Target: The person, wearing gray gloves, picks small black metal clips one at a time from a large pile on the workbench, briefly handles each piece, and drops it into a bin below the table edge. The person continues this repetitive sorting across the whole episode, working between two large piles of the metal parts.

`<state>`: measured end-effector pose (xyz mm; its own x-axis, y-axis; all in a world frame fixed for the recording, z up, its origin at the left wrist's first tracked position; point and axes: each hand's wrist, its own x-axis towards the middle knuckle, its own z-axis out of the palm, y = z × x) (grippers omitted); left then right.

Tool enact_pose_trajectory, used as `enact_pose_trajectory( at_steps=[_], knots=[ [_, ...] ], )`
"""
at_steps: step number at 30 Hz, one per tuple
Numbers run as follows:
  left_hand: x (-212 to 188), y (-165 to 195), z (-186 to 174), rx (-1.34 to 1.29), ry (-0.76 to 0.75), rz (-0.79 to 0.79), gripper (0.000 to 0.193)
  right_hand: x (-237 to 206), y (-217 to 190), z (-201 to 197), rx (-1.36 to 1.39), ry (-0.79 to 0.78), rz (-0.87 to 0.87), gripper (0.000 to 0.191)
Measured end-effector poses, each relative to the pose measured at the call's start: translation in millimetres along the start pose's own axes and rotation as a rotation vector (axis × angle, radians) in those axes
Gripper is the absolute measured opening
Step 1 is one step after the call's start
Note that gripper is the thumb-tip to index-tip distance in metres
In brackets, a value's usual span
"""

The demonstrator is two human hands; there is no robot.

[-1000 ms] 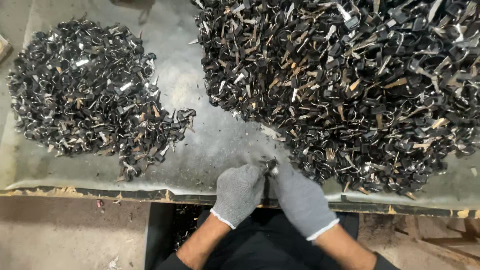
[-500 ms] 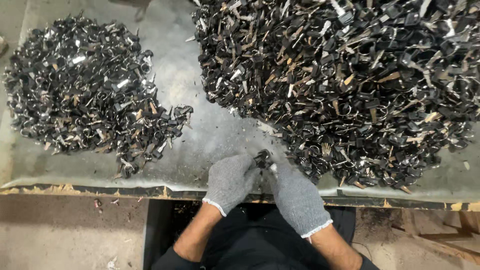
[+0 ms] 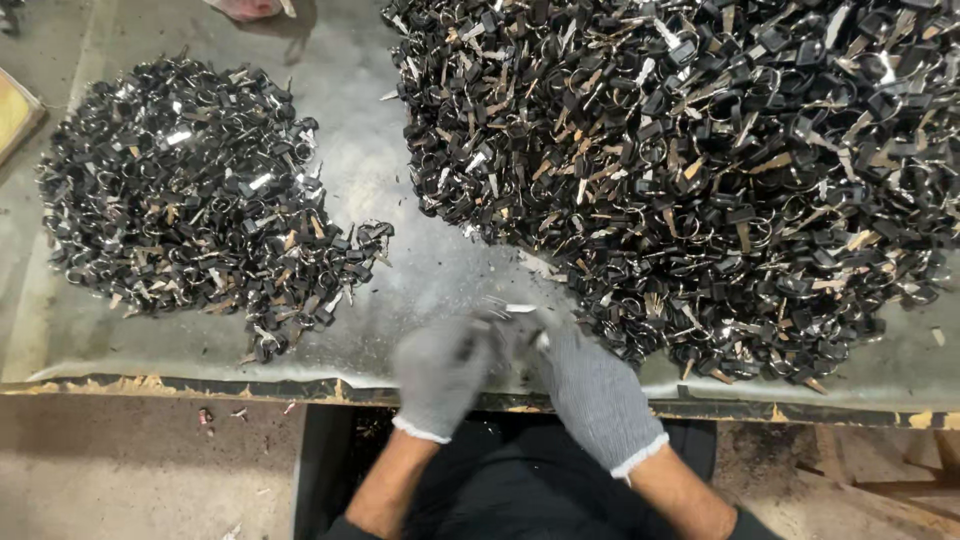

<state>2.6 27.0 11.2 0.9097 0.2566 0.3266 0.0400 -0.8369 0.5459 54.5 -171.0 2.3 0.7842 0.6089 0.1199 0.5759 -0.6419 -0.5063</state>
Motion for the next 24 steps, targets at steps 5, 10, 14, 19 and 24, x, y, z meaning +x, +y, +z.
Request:
enact_pose_trajectory(
  at_steps=[5, 10, 14, 19, 24],
  knots=[
    [5, 12, -18, -0.106, 0.289, 0.143, 0.016, -33, -3, -33, -0.053, -0.402, 0.350, 0.037],
    [50, 43, 41, 0.067, -0.142, 0.136, 0.029, -8, 12, -48, -0.215, -0.324, 0.356, 0.030],
    [65, 38, 60, 0.140, -0.192, 0.132, 0.022, 2, 16, -39, -0.192, -0.185, 0.284, 0.027],
    [48, 29, 26, -0.360, -0.216, -0.243, 0.034, -16, 11, -22, -0.063, -0.239, 0.222, 0.040],
    [14, 46, 14, -0.521, -0.289, -0.081, 0.020, -9, 19, 3, -0.246, -0.406, 0.026, 0.013]
  ],
)
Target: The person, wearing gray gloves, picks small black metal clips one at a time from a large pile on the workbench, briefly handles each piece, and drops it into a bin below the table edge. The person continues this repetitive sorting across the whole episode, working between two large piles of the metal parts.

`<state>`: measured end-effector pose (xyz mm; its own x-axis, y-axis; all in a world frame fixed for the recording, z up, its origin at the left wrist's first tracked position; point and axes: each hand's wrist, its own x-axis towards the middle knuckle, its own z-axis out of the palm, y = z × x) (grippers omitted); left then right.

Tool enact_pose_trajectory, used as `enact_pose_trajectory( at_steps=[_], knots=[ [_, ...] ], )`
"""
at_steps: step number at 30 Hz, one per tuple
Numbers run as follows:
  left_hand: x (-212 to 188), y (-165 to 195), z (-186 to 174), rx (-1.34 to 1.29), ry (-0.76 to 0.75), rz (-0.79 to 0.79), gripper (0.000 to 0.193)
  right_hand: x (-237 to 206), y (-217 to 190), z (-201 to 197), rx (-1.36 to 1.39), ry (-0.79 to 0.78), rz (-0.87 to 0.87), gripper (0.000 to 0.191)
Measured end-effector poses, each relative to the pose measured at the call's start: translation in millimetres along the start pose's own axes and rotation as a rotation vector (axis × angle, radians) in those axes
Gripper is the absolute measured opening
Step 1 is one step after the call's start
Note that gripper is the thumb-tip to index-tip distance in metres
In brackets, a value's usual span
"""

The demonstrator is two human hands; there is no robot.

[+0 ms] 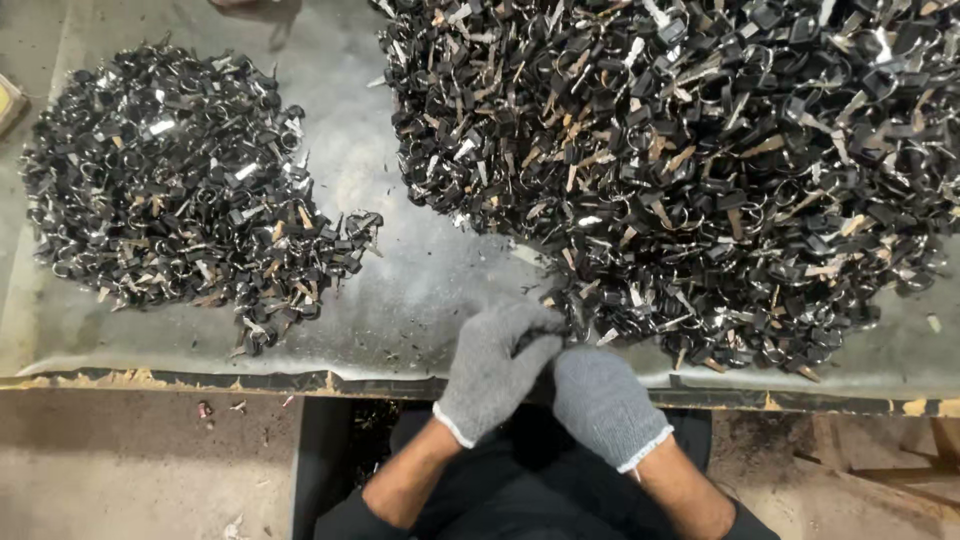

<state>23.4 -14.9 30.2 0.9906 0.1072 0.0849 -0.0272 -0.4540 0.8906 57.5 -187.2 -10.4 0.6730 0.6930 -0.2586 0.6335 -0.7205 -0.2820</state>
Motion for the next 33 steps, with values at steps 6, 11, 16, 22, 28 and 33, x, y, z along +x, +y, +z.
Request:
enact_pose_trajectory(
  at_steps=[6, 11, 16, 22, 28, 33],
  knots=[
    [2, -18, -18, 0.430, 0.066, -0.010, 0.031, -2, -8, -13, 0.207, 0.084, 0.151, 0.042],
    [0, -28, -18, 0.380, -0.009, -0.214, 0.028, 13, -17, -33, 0.345, 0.098, 0.093, 0.050],
    [-3, -38, -13, 0.466, 0.027, 0.111, 0.019, 26, -23, -28, 0.140, -0.023, 0.177, 0.039],
    [-9, -43, -10, 0.487, 0.004, 0.083, 0.015, 20, -8, -26, 0.238, 0.043, 0.077, 0.045],
    [-12, -41, -7, 0.617, -0.003, 0.194, 0.012, 22, -23, -23, 0.054, 0.196, 0.102, 0.027],
    [-11, -41, -10, 0.512, 0.060, 0.238, 0.016, 27, -20, -35, 0.323, -0.168, 0.198, 0.050]
  ],
)
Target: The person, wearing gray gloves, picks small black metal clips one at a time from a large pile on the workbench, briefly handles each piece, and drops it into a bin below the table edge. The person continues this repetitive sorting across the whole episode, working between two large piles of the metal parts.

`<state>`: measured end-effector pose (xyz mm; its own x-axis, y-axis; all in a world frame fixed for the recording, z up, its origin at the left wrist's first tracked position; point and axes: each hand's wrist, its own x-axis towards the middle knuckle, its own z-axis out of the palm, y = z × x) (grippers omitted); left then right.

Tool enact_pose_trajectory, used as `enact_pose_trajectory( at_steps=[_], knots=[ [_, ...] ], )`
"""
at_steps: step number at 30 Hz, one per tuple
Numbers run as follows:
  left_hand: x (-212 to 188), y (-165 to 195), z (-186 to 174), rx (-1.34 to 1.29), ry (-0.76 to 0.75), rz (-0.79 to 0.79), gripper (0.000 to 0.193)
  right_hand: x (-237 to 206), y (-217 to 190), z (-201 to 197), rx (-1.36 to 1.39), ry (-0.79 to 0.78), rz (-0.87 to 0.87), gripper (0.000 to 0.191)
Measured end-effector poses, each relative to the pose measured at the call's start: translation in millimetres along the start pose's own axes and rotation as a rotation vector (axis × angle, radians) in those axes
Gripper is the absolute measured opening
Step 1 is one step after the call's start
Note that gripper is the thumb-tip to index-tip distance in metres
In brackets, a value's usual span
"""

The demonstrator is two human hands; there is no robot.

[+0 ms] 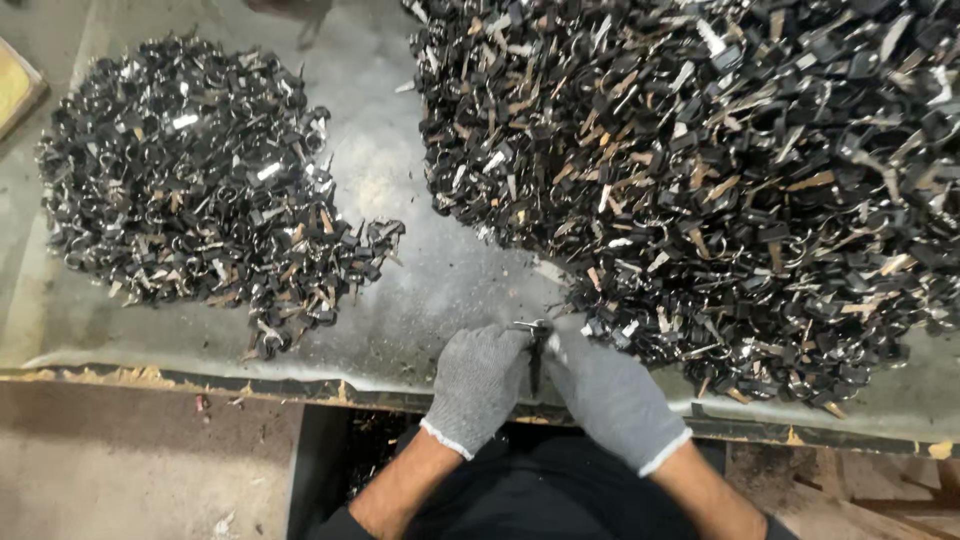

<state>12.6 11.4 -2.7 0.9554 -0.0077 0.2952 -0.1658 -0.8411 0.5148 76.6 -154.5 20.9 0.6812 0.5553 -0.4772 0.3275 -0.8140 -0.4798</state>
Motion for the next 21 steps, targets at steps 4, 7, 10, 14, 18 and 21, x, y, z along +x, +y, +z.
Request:
enact_pose_trajectory(
  at_steps=[4, 7, 10, 14, 18, 21],
  knots=[
    [2, 0, -1, 0.082, -0.071, -0.019, 0.014, -2, 3, -1, -0.167, 0.311, -0.122, 0.042],
    [2, 1, -2, 0.007, -0.085, -0.136, 0.023, -4, 7, 7, -0.038, 0.203, -0.065, 0.038],
    [2, 2, -4, -0.033, -0.059, -0.130, 0.030, -11, 4, 19, -0.126, 0.340, -0.144, 0.041],
    [0, 5, -7, -0.025, -0.018, -0.036, 0.038, -8, -5, 18, -0.248, 0.380, -0.139, 0.025],
    [0, 3, -6, -0.104, -0.011, -0.086, 0.037, 10, 5, -7, 0.116, -0.108, -0.109, 0.031],
    [-4, -1, -1, -0.069, 0.059, -0.094, 0.031, 9, 11, -3, 0.066, 0.085, 0.103, 0.036]
  ],
)
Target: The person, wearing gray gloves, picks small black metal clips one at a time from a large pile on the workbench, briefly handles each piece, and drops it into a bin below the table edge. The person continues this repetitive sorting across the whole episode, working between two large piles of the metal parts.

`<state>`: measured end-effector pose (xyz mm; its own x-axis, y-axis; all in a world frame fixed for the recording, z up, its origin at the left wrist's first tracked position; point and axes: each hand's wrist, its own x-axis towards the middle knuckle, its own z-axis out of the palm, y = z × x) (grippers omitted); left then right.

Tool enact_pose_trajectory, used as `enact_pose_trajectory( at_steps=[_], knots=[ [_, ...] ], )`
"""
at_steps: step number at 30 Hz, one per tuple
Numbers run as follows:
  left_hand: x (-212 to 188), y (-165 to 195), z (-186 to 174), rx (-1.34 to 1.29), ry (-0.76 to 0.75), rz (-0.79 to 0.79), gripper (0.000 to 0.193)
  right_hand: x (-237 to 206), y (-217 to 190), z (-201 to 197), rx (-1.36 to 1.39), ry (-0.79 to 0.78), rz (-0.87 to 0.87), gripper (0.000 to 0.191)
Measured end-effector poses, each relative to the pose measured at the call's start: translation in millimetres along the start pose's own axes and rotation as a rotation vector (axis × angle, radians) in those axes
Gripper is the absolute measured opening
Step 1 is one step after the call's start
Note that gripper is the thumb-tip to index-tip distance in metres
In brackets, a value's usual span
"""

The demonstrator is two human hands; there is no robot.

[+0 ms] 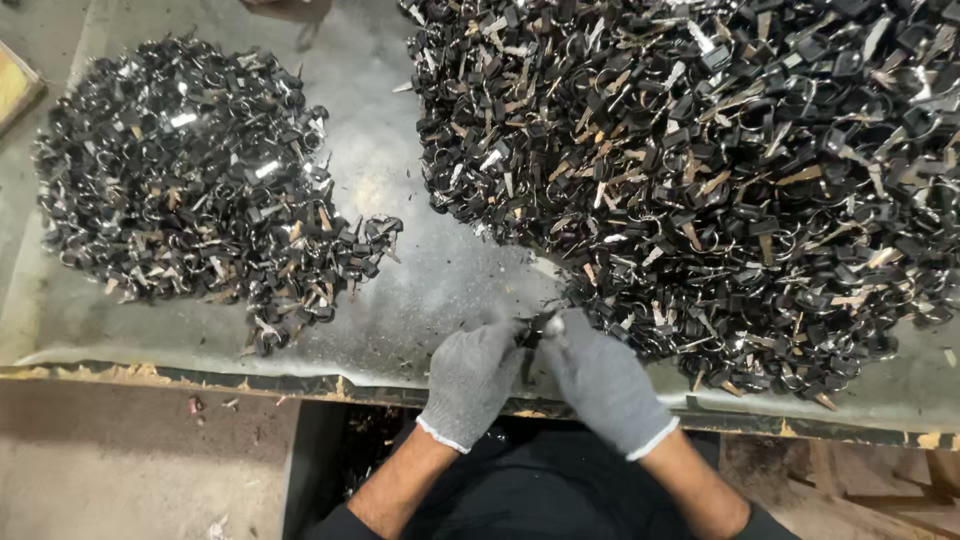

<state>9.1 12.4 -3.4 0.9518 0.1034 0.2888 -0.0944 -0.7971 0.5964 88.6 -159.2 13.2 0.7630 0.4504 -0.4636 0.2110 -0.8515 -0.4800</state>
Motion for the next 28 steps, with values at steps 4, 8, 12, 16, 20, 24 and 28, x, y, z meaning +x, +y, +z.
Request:
enact_pose_trajectory(
  at_steps=[4, 8, 12, 16, 20, 24, 28],
  knots=[
    [-12, 1, 6, 0.229, -0.016, 0.074, 0.025, -27, 1, 26, -0.252, 0.290, -0.255, 0.042],
    [-6, -1, 9, 0.184, -0.039, 0.000, 0.024, -33, 5, 17, -0.242, 0.215, -0.232, 0.061],
    [-10, -2, 9, 0.173, -0.056, 0.061, 0.012, -28, 0, 30, -0.343, 0.326, -0.291, 0.020],
    [-11, 0, 10, 0.137, -0.050, 0.081, 0.009, -12, 3, 27, -0.201, 0.039, -0.209, 0.022],
    [-7, 0, 6, 0.172, -0.075, 0.091, 0.008, -12, -1, 21, -0.238, 0.061, -0.155, 0.039],
    [-8, 3, 7, 0.174, -0.088, 0.047, 0.011, -13, -1, 25, -0.294, 0.352, -0.347, 0.024],
    [-2, 5, 0, 0.027, 0.087, -0.017, 0.011, -24, 7, 15, -0.077, -0.019, -0.049, 0.037]
  ],
)
